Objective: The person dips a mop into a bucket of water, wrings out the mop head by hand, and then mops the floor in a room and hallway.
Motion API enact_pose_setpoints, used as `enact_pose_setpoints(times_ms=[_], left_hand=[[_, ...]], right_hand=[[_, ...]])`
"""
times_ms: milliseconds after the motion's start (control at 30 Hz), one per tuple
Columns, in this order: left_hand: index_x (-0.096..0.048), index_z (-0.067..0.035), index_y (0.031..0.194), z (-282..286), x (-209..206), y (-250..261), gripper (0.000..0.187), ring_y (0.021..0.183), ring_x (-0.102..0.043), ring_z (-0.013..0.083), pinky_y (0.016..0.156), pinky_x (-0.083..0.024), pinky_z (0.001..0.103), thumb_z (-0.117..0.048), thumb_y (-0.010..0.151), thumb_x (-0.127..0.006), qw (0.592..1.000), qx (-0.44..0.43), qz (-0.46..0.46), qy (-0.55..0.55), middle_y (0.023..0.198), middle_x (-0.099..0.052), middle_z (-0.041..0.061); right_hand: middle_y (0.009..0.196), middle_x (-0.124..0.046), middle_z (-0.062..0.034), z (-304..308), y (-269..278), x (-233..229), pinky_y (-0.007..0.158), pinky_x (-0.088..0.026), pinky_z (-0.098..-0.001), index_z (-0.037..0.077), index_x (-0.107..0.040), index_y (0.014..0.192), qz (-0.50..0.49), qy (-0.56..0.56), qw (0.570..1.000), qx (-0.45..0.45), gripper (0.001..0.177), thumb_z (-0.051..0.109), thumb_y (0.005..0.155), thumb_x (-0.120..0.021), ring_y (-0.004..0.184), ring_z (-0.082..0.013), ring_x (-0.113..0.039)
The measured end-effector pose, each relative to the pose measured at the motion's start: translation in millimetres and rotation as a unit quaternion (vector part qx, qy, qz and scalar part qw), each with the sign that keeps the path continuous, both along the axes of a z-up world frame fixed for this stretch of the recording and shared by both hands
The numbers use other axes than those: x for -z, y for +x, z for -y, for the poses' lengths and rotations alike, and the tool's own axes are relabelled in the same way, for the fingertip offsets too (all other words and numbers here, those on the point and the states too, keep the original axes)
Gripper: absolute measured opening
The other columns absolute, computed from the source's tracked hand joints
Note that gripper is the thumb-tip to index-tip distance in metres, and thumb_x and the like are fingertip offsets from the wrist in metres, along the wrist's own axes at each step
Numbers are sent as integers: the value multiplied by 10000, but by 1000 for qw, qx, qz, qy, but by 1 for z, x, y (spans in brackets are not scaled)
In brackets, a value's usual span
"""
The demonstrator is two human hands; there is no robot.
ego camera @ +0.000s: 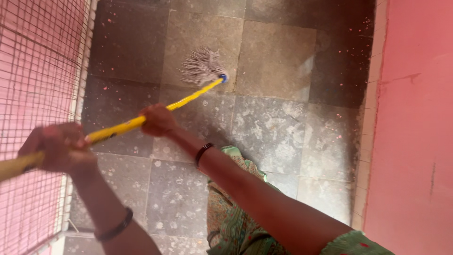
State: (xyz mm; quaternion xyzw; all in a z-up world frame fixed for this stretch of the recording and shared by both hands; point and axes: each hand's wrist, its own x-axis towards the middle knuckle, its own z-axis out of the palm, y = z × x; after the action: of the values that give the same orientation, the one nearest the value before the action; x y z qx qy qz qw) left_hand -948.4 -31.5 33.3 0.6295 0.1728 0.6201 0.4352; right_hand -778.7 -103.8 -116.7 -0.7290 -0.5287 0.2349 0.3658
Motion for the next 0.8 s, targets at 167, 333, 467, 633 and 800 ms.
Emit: enact_pose_setpoints(times_ms=[167, 333, 467, 633, 800], left_hand=[[-527, -116, 821, 42, 4, 83, 289, 499, -518, 129, 422, -415, 273, -132, 1083, -650, 995, 65, 25, -67, 652, -449, 8], [-673, -85, 985, 90, 54, 141, 164, 717, -673, 148, 585, -510, 284, -242, 1028, -691, 977, 151, 31, -150, 858, -640, 28], [-690, -53, 982, 121, 144, 179, 144, 689, -656, 123, 706, -553, 284, -180, 987, -758, 933, 248, 34, -256, 877, -685, 47], [-702, -55, 894, 132, 205, 194, 156, 986, -725, 182, 941, -563, 340, -180, 981, -738, 848, 380, -40, -368, 966, -703, 65], [-736, -35, 910, 83, 166, 171, 262, 799, -619, 139, 740, -489, 300, -284, 988, -711, 827, 394, -99, -390, 880, -746, 97]], right_hand=[[809, -735, -149, 59, 67, 25, 725, -571, -485, 167, -768, 822, -5, 12, 998, 68, 147, 178, 767, -632, 749, -366, -712], [789, -717, -126, 135, 126, 60, 678, -538, -470, 162, -762, 821, 3, -33, 986, 165, 104, 228, 802, -684, 746, -357, -692], [820, -708, -123, 191, 159, 111, 702, -517, -475, 128, -728, 800, 74, 6, 964, 256, 130, 237, 748, -775, 810, -364, -675], [954, -655, -130, 235, 199, 157, 824, -507, -466, 86, -647, 878, 137, 6, 943, 302, 249, 203, 748, -823, 960, -354, -627], [935, -691, -124, 175, 177, 175, 865, -504, -476, 129, -721, 760, 190, -42, 917, 349, 259, 337, 803, -869, 982, -344, -623]])
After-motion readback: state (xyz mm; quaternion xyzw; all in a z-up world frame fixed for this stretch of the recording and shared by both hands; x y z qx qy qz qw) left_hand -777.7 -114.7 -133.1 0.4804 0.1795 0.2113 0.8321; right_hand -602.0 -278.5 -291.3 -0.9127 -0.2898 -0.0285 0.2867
